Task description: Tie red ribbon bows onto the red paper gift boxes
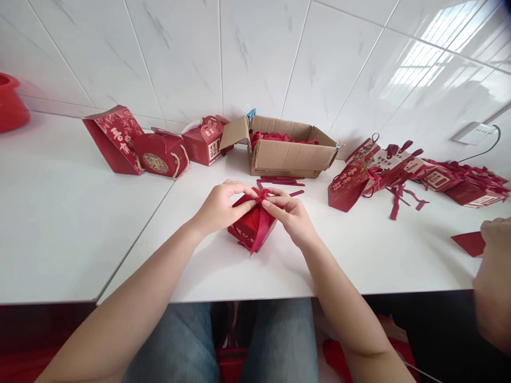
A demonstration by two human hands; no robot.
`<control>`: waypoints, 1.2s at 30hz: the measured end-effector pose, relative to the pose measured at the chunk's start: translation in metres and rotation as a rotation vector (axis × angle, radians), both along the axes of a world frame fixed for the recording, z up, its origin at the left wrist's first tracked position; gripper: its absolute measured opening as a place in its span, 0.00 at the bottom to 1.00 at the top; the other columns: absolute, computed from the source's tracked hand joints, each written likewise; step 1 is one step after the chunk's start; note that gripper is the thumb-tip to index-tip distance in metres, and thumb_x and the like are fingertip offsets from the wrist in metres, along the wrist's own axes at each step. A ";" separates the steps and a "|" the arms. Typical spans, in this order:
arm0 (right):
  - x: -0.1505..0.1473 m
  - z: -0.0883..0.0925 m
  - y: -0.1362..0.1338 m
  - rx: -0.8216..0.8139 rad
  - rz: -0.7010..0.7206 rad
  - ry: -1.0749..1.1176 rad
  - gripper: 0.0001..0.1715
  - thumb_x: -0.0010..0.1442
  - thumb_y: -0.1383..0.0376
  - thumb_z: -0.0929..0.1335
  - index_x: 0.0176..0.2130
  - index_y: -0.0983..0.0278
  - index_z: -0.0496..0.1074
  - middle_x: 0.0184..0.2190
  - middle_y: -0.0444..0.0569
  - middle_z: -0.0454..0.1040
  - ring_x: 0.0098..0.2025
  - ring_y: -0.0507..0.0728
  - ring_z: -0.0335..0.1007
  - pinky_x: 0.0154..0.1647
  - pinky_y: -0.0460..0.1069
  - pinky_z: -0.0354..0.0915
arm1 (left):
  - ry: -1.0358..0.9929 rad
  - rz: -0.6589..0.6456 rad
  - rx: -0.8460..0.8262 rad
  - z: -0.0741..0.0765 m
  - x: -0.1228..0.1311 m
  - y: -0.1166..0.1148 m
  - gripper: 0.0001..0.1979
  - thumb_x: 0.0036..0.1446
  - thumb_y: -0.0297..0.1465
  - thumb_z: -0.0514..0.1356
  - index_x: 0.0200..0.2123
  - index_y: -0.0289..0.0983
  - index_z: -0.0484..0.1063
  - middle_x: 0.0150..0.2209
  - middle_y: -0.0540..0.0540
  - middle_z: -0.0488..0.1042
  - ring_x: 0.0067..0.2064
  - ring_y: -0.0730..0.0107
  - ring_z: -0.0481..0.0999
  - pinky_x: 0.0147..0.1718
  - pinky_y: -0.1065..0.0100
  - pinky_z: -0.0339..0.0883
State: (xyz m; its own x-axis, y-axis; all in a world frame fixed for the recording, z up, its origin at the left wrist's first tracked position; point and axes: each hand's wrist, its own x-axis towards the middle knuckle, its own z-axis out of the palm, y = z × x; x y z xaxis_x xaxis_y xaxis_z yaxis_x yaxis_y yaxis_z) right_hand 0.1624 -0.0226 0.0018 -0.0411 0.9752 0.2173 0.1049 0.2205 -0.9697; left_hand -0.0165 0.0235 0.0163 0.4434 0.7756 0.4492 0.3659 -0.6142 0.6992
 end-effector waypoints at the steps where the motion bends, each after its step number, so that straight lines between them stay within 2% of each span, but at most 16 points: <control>1: 0.000 0.000 0.000 0.024 -0.007 -0.052 0.10 0.55 0.55 0.71 0.34 0.57 0.80 0.51 0.50 0.69 0.59 0.61 0.61 0.59 0.58 0.59 | -0.003 0.000 -0.010 0.000 -0.001 0.001 0.07 0.52 0.32 0.60 0.33 0.38 0.77 0.38 0.46 0.79 0.44 0.61 0.75 0.48 0.59 0.67; 4: 0.000 -0.001 -0.001 0.110 -0.057 -0.192 0.10 0.56 0.57 0.71 0.35 0.57 0.80 0.49 0.51 0.71 0.58 0.62 0.62 0.59 0.60 0.58 | -0.001 -0.012 -0.006 0.001 -0.003 0.002 0.08 0.51 0.31 0.59 0.34 0.38 0.77 0.38 0.47 0.79 0.41 0.62 0.77 0.46 0.62 0.69; 10: 0.003 -0.002 -0.001 0.258 -0.061 -0.382 0.10 0.58 0.58 0.69 0.38 0.58 0.79 0.45 0.52 0.72 0.52 0.61 0.67 0.53 0.59 0.63 | 0.010 -0.056 0.011 0.000 -0.005 0.004 0.08 0.51 0.30 0.60 0.34 0.37 0.77 0.37 0.46 0.80 0.41 0.63 0.78 0.44 0.64 0.70; 15: 0.010 -0.002 0.002 0.438 -0.112 -0.550 0.09 0.59 0.58 0.69 0.38 0.58 0.78 0.40 0.50 0.74 0.45 0.59 0.69 0.48 0.58 0.65 | -0.022 0.007 0.015 -0.003 0.000 0.004 0.07 0.50 0.33 0.61 0.31 0.37 0.77 0.36 0.46 0.80 0.39 0.62 0.78 0.44 0.63 0.69; 20: 0.013 0.000 0.002 0.560 -0.183 -0.598 0.10 0.62 0.59 0.66 0.40 0.58 0.76 0.35 0.48 0.76 0.40 0.57 0.70 0.47 0.57 0.63 | -0.043 0.045 0.000 -0.003 0.003 0.001 0.06 0.50 0.33 0.60 0.29 0.37 0.75 0.33 0.47 0.79 0.37 0.63 0.77 0.42 0.63 0.69; 23: 0.014 0.002 0.000 0.598 -0.164 -0.592 0.12 0.63 0.63 0.64 0.46 0.59 0.71 0.33 0.46 0.76 0.36 0.55 0.71 0.47 0.57 0.63 | -0.045 0.028 0.004 -0.003 0.003 0.001 0.05 0.50 0.32 0.60 0.29 0.37 0.75 0.33 0.47 0.79 0.37 0.64 0.77 0.42 0.64 0.68; 28: 0.014 -0.001 0.002 0.667 -0.043 -0.580 0.20 0.62 0.69 0.61 0.54 0.59 0.63 0.30 0.44 0.72 0.34 0.54 0.69 0.42 0.54 0.66 | -0.037 0.014 0.019 -0.004 0.003 0.001 0.05 0.50 0.31 0.60 0.28 0.37 0.74 0.33 0.48 0.78 0.37 0.65 0.77 0.42 0.65 0.68; 32: 0.015 -0.001 0.007 0.690 -0.051 -0.564 0.18 0.63 0.67 0.61 0.52 0.59 0.64 0.31 0.46 0.71 0.32 0.53 0.67 0.36 0.51 0.67 | -0.028 0.029 0.010 -0.005 0.003 0.002 0.05 0.50 0.32 0.59 0.28 0.37 0.74 0.33 0.48 0.78 0.37 0.66 0.76 0.41 0.66 0.67; 34: 0.017 0.004 0.007 0.689 -0.052 -0.577 0.15 0.63 0.65 0.61 0.50 0.59 0.67 0.32 0.47 0.72 0.32 0.53 0.67 0.32 0.49 0.66 | -0.021 0.030 0.013 -0.006 0.003 0.002 0.05 0.50 0.32 0.59 0.29 0.37 0.73 0.33 0.48 0.78 0.37 0.65 0.76 0.41 0.66 0.67; 36: 0.020 0.012 0.005 0.621 -0.044 -0.623 0.12 0.64 0.63 0.62 0.45 0.60 0.71 0.32 0.47 0.73 0.29 0.52 0.66 0.29 0.48 0.65 | -0.016 0.031 0.018 -0.006 0.002 0.002 0.05 0.51 0.32 0.59 0.29 0.38 0.73 0.33 0.48 0.78 0.37 0.65 0.76 0.41 0.65 0.67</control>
